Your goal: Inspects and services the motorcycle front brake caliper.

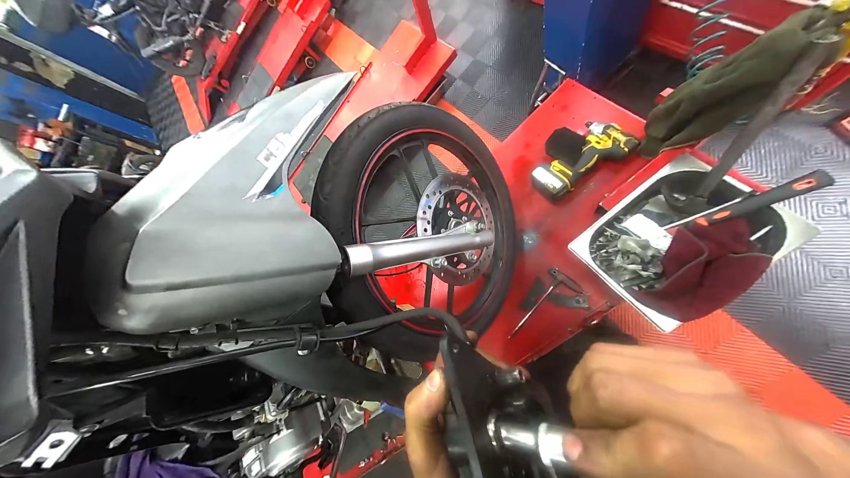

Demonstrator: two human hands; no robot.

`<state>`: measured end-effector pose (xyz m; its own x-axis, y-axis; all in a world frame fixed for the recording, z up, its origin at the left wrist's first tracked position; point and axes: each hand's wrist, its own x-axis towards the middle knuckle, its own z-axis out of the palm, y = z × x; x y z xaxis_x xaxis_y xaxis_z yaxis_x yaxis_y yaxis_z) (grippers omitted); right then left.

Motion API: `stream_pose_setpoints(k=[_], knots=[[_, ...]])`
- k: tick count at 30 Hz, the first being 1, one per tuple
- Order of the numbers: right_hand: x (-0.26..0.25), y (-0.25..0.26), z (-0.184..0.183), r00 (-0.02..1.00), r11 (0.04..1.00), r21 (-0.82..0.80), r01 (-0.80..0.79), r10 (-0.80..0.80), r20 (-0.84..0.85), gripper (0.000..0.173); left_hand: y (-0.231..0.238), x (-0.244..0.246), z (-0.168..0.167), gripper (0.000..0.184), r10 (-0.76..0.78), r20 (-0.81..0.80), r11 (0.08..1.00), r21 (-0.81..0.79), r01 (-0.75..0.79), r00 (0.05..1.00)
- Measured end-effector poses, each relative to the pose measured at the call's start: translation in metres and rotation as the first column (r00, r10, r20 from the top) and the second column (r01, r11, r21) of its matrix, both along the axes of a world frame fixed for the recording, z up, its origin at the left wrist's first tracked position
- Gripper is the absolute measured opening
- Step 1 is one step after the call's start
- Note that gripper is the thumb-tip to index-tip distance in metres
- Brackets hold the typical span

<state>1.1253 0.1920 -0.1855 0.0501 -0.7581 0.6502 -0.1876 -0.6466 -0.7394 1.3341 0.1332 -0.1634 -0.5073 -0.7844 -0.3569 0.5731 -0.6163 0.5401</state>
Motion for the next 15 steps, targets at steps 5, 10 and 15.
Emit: stream_pose_setpoints(k=[5,10,15], knots=[[0.011,-0.012,0.002,0.966,0.97,0.24,-0.032,-0.032,0.255,0.045,0.001,-0.004,0.004,0.043,-0.002,0.119,0.998,-0.064,0.009,0.993],[0.025,-0.035,0.024,0.78,0.612,0.648,-0.452,-0.08,0.62,0.05,0.005,0.0,0.009,0.029,0.008,0.265,0.985,-0.168,0.038,0.964],[0.029,-0.038,0.022,0.757,0.489,0.651,-0.58,0.028,0.653,0.056,0.009,0.006,0.005,0.055,-0.024,0.335,0.989,-0.132,0.073,0.942]])
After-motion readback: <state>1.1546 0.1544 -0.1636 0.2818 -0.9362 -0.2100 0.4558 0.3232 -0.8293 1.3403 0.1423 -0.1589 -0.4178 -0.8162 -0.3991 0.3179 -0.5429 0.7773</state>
